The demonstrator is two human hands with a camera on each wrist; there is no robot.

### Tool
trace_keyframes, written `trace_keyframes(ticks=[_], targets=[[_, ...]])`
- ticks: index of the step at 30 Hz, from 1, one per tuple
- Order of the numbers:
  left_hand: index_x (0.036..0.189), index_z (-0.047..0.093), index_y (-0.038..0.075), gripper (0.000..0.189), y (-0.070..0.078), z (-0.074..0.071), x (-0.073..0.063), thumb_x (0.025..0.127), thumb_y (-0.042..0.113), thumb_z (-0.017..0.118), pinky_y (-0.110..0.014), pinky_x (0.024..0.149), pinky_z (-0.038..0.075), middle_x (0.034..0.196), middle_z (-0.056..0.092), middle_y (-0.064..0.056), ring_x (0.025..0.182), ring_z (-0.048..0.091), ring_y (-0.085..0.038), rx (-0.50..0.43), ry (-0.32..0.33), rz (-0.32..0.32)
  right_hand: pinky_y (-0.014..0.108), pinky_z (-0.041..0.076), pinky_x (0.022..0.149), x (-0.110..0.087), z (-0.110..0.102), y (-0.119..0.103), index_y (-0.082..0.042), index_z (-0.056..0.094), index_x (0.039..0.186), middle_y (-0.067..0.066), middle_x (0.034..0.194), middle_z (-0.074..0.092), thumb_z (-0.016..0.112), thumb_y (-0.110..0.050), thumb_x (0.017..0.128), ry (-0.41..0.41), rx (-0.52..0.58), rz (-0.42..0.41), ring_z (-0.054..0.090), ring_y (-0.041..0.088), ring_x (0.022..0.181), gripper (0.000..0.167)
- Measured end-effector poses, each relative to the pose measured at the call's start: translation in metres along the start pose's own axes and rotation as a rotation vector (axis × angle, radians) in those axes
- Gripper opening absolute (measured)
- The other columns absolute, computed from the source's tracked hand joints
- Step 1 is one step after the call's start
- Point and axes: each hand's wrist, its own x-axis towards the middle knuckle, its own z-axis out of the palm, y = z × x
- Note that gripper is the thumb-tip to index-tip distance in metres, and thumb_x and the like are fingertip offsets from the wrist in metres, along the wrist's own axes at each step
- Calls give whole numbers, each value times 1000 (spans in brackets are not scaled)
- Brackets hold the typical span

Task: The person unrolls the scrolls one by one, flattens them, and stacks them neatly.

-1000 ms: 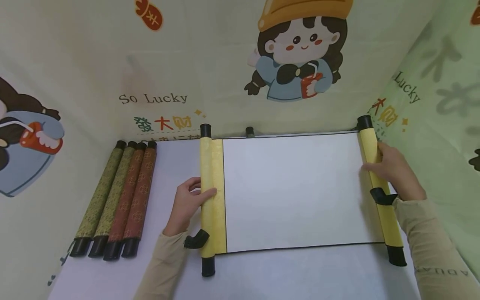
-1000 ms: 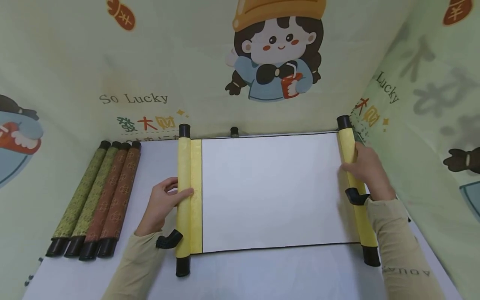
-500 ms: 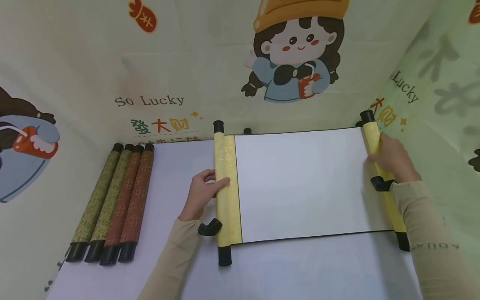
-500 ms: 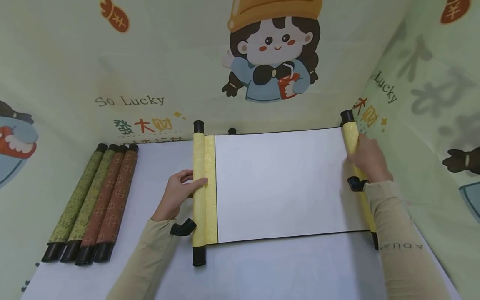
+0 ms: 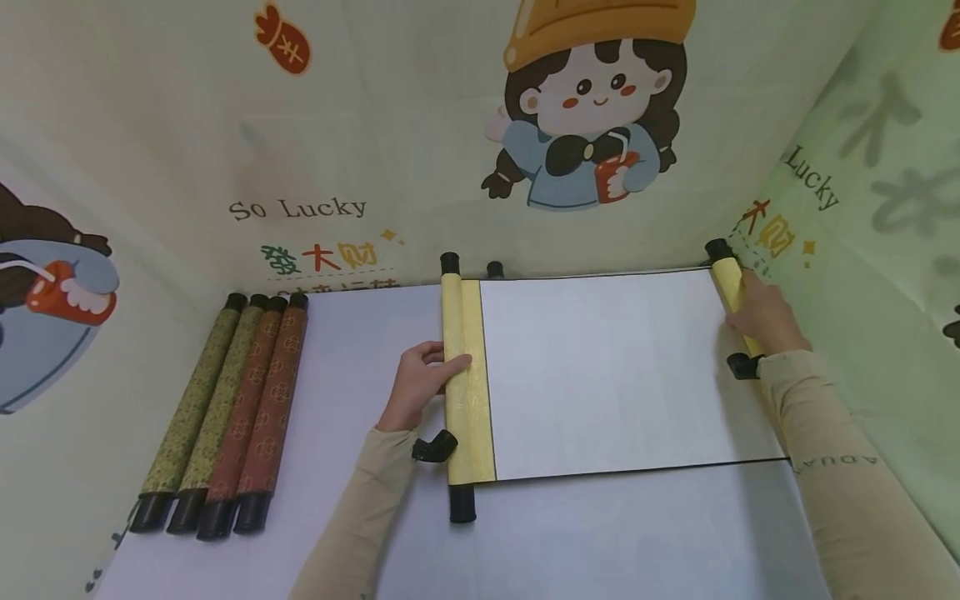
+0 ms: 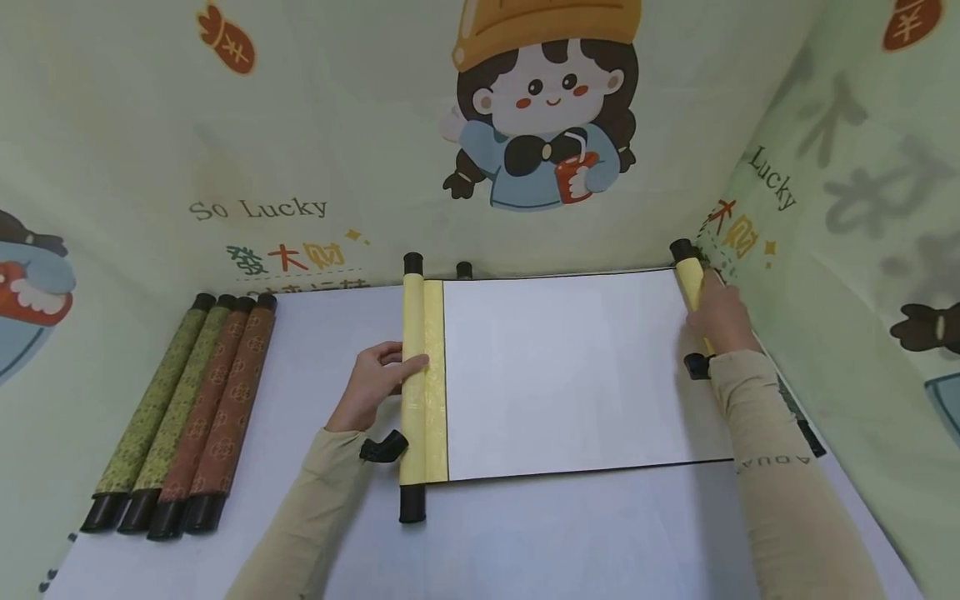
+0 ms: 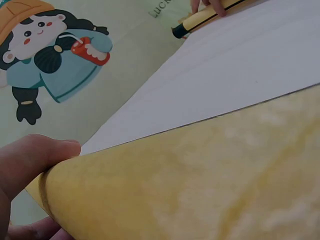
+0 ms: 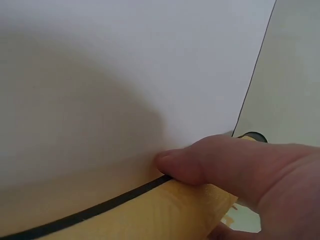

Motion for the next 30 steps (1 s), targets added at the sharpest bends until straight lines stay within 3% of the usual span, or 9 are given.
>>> trace_keyframes(ticks=[4,8,13,20,26,30], targets=[[126,60,1,56,-8,3,5,82,27,82,-30,69,58,109,69,-16,78,68,-15,-3,-8,-13,64,41,82,4,3,3,21,11,145,49,119,33,58,-1,85,-2,-3,-4,40,54,100,79],[126,60,0,56,-12,6,10,82,27,81,-29,68,57,109,69,-17,78,68,-15,3,-8,-26,60,43,77,8,10,7,28,22,129,43,106,39,61,-2,85,3,-10,10,44,50,92,66],[125,60,-1,55,-13,10,13,82,25,81,-27,68,57,109,69,-17,78,68,-15,8,-10,-41,60,45,75,13,20,15,29,19,129,45,104,41,64,-4,86,13,-28,47,48,53,90,70],[123,60,-4,52,-15,12,14,83,24,79,-26,68,55,108,68,-18,81,67,-16,31,-8,-37,61,45,70,17,34,20,32,22,129,49,102,46,65,-2,83,125,-24,-23,53,56,84,72],[122,62,-1,51,-16,15,16,82,25,80,-25,67,54,106,69,-16,79,66,-15,65,-14,-39,65,46,71,24,42,21,29,27,130,48,106,44,61,-2,86,167,-110,20,50,61,93,64],[122,63,0,51,-17,18,18,82,26,81,-25,70,54,107,69,-15,83,66,-17,83,-3,-30,68,45,71,24,45,23,28,33,126,49,108,41,54,2,87,240,-134,22,45,64,98,51]])
